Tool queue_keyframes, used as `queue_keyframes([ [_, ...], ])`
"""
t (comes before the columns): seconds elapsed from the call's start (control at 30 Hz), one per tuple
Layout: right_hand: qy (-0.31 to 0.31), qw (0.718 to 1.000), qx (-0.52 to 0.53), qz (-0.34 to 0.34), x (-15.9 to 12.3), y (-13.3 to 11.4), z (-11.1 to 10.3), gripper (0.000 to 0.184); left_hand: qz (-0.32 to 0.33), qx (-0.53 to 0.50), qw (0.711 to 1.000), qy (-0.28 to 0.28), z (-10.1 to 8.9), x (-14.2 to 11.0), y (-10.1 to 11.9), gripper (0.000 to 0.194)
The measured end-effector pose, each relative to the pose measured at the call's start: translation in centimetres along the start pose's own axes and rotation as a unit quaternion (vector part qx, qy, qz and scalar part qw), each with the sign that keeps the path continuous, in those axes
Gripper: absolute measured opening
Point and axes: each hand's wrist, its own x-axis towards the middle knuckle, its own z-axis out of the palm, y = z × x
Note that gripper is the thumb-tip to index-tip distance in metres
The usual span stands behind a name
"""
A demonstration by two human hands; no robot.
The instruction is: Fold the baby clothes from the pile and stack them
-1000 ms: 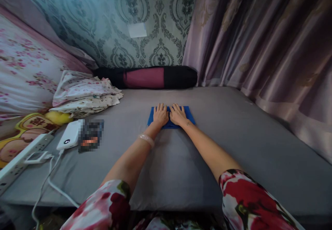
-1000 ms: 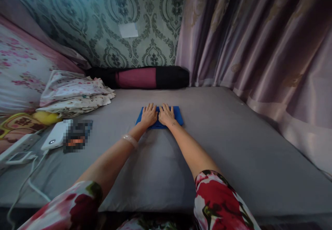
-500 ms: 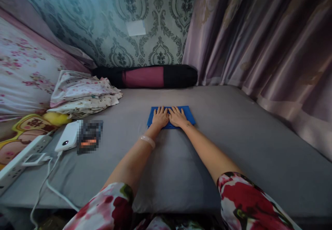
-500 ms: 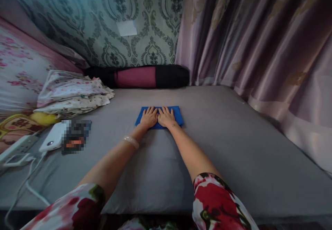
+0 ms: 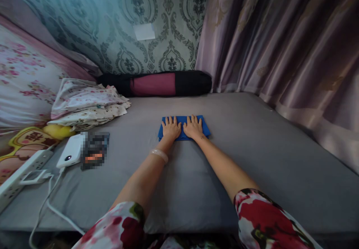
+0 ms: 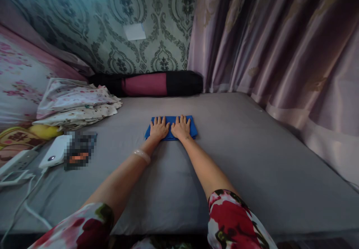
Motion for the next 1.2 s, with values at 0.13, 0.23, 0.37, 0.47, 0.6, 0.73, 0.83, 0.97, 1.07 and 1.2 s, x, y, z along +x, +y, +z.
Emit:
queue_keyframes([
  [0.13,-0.028,1.000,0.000,0.002,0.3,0.1,0.2,0.058,0.002,0.005,1.000,0.001,0.1,0.1,0.0,0.065],
  [0.23,-0.034,0.999,0.001,0.003,0.4,0.1,0.2,0.058,0.006,0.008,1.000,-0.001,0.2,0.1,-0.1,0.065],
  [0.37,-0.071,0.997,0.009,0.001,0.7,0.5,-0.5,0.058,0.014,-0.006,1.000,-0.015,0.0,0.6,-0.6,0.066],
  [0.47,-0.095,0.995,0.022,-0.025,0.8,1.6,-1.6,0.057,0.034,-0.026,0.999,-0.030,-0.7,1.0,-1.7,0.066],
  [0.6,-0.073,0.996,0.017,-0.044,0.5,3.6,-2.9,0.058,0.038,-0.023,0.999,-0.014,-1.4,0.9,-3.7,0.064],
  [0.73,-0.098,0.994,0.012,-0.044,0.0,5.0,-2.7,0.063,0.040,-0.026,0.999,-0.020,-0.8,0.4,-5.1,0.065],
  [0.83,-0.107,0.994,0.009,-0.034,-0.2,5.4,-2.0,0.065,0.040,-0.046,0.997,-0.039,0.1,0.4,-5.5,0.067],
  [0.97,-0.101,0.994,0.013,-0.036,-0.3,5.4,-1.7,0.065,0.039,-0.057,0.997,-0.041,0.8,0.6,-5.7,0.071],
  [1.07,-0.102,0.994,0.013,-0.034,-0.3,5.4,-1.8,0.065,0.038,-0.057,0.997,-0.044,0.8,0.7,-5.7,0.071],
  [1.2,-0.112,0.993,0.007,-0.033,-0.3,5.3,-2.1,0.065,0.044,-0.041,0.997,-0.056,0.4,0.8,-5.7,0.069],
])
